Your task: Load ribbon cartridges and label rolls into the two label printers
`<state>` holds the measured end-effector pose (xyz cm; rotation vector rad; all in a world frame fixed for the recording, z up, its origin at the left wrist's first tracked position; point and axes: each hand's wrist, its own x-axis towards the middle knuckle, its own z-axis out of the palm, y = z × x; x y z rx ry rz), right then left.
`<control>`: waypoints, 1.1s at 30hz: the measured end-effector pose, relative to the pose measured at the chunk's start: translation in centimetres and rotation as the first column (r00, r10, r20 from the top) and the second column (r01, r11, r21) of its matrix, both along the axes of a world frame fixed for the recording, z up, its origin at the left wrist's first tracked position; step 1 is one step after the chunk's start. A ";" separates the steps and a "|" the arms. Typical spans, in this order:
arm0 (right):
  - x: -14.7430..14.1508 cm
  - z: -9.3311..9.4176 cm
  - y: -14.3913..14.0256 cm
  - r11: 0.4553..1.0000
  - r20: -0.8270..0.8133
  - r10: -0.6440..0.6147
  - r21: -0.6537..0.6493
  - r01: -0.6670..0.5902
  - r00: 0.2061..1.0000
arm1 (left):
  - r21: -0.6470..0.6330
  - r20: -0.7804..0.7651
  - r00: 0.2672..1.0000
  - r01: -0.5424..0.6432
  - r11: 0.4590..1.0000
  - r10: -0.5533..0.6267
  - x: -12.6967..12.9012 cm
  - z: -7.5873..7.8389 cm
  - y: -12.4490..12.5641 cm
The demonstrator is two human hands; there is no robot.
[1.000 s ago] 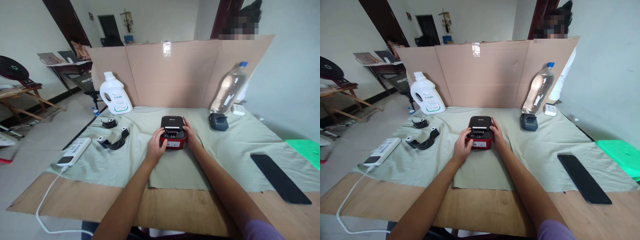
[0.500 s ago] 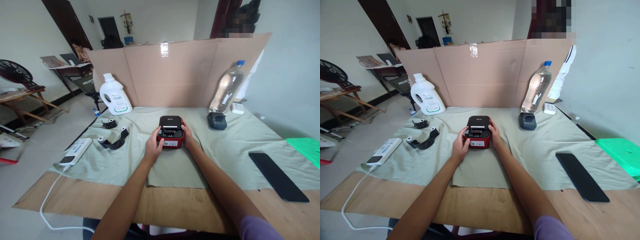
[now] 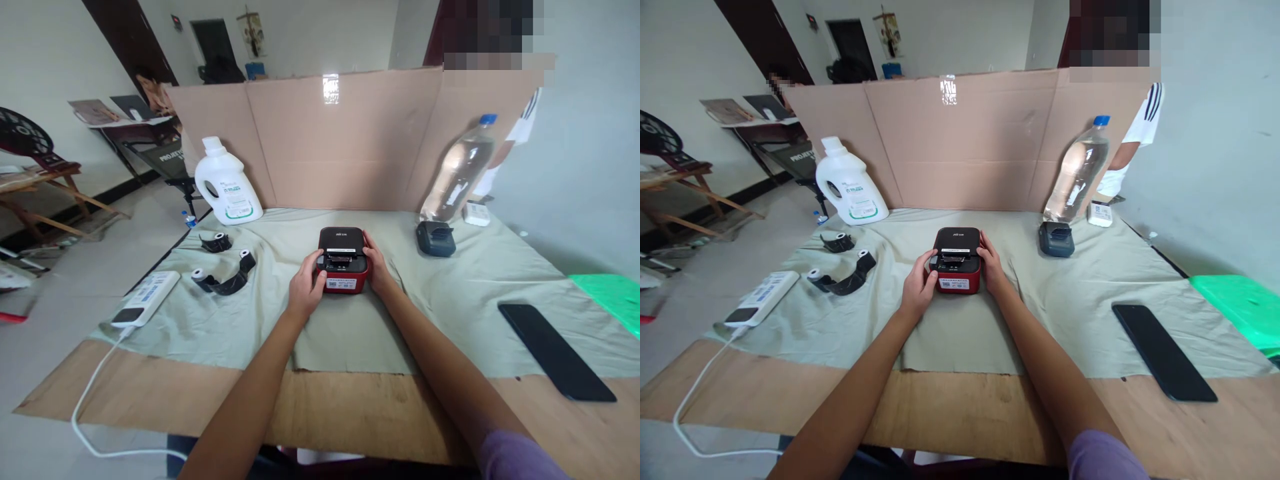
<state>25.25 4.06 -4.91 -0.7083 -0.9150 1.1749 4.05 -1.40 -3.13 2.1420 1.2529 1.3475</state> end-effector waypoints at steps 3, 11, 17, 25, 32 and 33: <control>0.0 0.7 -0.1 1.000 0.002 0.012 -0.018 -0.012 1.000 | 0.022 -0.024 0.999 -0.022 1.000 0.022 0.1 0.3 0.1; -0.4 1.0 -0.9 0.999 -0.005 0.025 0.023 -0.025 1.000 | 0.104 0.001 1.000 -0.003 0.995 0.003 0.4 -0.3 0.5; -0.4 0.2 -0.8 0.999 -0.022 0.024 0.032 -0.023 0.999 | 0.145 -0.012 0.998 0.061 0.988 -0.060 0.2 -0.8 0.8; -0.4 0.6 -1.0 0.999 -0.013 0.032 0.021 -0.032 0.999 | 0.141 0.011 0.997 0.078 0.987 -0.080 0.0 -0.8 0.9; -0.2 0.9 -1.0 0.997 -0.047 0.078 0.016 -0.078 0.996 | 0.102 0.033 0.996 0.080 0.992 -0.084 -0.2 -0.9 1.1; -0.2 1.0 -1.0 0.996 -0.046 0.084 0.015 -0.083 0.995 | 0.095 0.033 0.996 0.080 0.992 -0.083 -0.3 -0.9 1.1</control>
